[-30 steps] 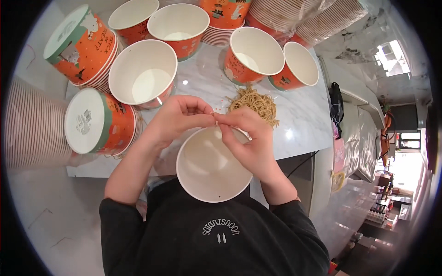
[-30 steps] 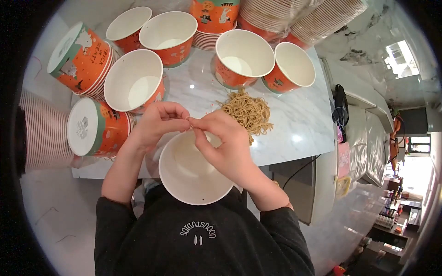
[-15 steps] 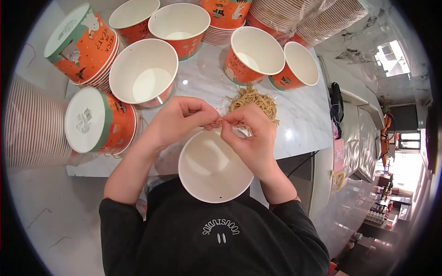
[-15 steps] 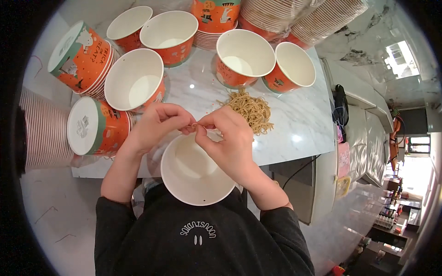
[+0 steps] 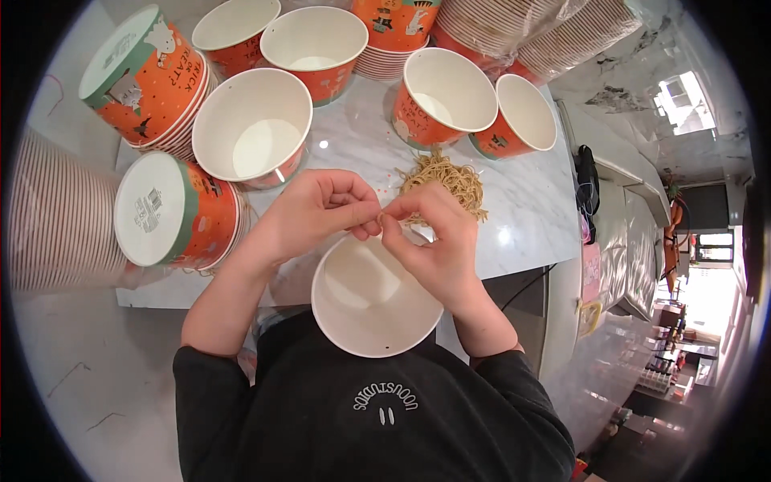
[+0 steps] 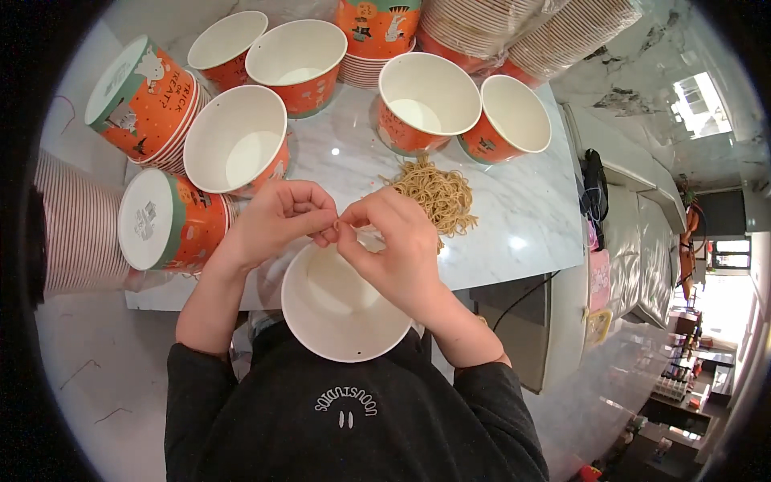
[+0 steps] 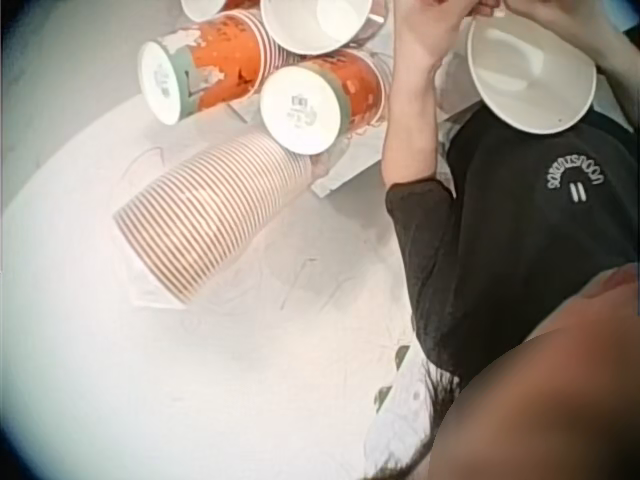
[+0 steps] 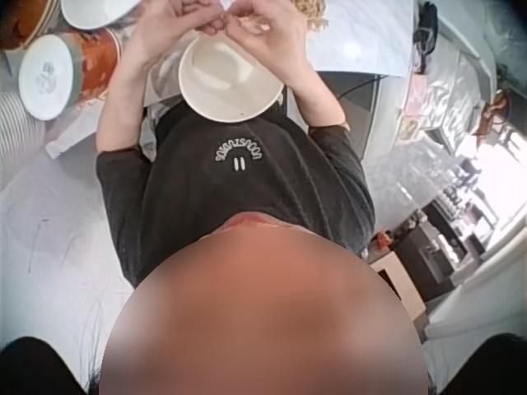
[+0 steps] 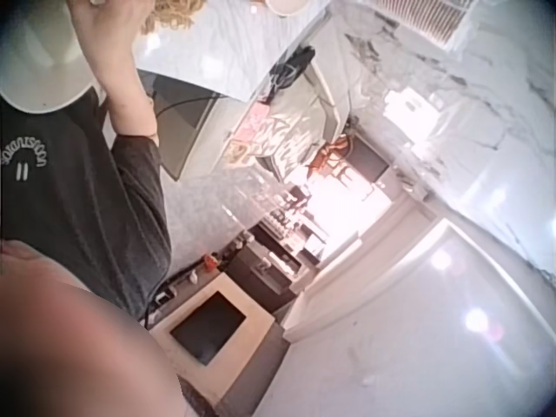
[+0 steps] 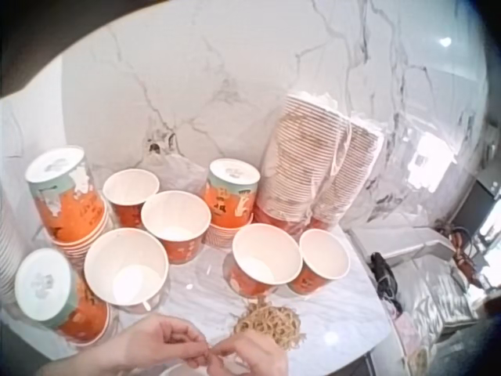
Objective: Tying strings through pre-punched holes in paper cups to create handles.
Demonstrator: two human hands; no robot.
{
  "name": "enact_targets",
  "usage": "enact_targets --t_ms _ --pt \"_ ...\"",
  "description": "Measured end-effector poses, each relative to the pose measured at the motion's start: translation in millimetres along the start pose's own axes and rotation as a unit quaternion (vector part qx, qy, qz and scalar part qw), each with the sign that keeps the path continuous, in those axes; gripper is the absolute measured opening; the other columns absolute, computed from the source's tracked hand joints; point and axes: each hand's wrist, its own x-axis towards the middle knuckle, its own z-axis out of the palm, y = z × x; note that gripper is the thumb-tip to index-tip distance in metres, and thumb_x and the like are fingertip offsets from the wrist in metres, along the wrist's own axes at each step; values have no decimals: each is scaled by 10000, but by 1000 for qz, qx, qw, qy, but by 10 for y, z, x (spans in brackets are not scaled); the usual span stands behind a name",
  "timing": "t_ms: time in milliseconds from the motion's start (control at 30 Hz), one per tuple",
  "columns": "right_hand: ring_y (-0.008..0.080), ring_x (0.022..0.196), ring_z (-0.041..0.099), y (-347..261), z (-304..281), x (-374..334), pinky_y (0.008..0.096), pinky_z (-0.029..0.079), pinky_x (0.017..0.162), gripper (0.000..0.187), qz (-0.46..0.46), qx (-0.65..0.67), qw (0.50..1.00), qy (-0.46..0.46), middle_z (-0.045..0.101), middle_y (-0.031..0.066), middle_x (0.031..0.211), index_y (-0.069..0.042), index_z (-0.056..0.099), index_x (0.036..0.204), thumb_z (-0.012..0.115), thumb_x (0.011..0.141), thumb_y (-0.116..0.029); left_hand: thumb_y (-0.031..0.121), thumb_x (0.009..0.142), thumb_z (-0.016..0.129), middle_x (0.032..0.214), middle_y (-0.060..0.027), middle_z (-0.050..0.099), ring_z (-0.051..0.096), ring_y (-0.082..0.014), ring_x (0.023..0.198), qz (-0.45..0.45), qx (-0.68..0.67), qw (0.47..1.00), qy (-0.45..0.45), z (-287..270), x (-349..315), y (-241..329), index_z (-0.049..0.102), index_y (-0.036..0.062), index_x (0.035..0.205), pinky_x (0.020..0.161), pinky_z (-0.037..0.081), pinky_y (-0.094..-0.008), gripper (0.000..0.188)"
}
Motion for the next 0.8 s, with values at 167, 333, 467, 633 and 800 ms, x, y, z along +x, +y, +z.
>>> enact_targets --t_ms 167,333,467,633,800 --pt "272 814 647 38 -68 52 382 496 755 119 45 49 993 -102 655 67 803 -48 686 854 763 762 -52 115 1017 657 885 -62 730 702 -103 826 9 13 1000 -9 -44 -15 13 677 -18 1040 774 572 -246 137" --pt "266 829 628 84 -55 49 385 480 775 117 82 101 984 -121 648 66 797 -46 685 845 763 759 -61 115 1031 632 917 -63 717 698 -112 868 4 25 999 -30 -80 -42 51 656 -19 1034 797 566 -256 136" --pt "255 816 609 107 -97 55 379 471 777 97 64 81 990 -97 641 58 791 -48 680 811 752 746 -57 87 1043 596 954 -40 682 682 -102 889 61 43 997 -26 -122 -79 83 618 -10 986 810 557 -252 115" --pt "254 814 601 86 -117 74 372 464 781 95 64 69 989 -112 639 45 787 -59 671 786 744 726 -55 45 1018 601 935 -33 667 660 -99 880 91 188 978 -13 -165 -136 189 606 0 966 814 544 -258 69" --pt "255 810 598 92 -171 87 369 461 777 100 36 37 989 -140 640 35 792 -71 664 782 737 714 -57 25 959 627 871 -72 674 666 -163 829 165 382 909 28 -115 -193 275 619 -2 957 762 519 -301 29"
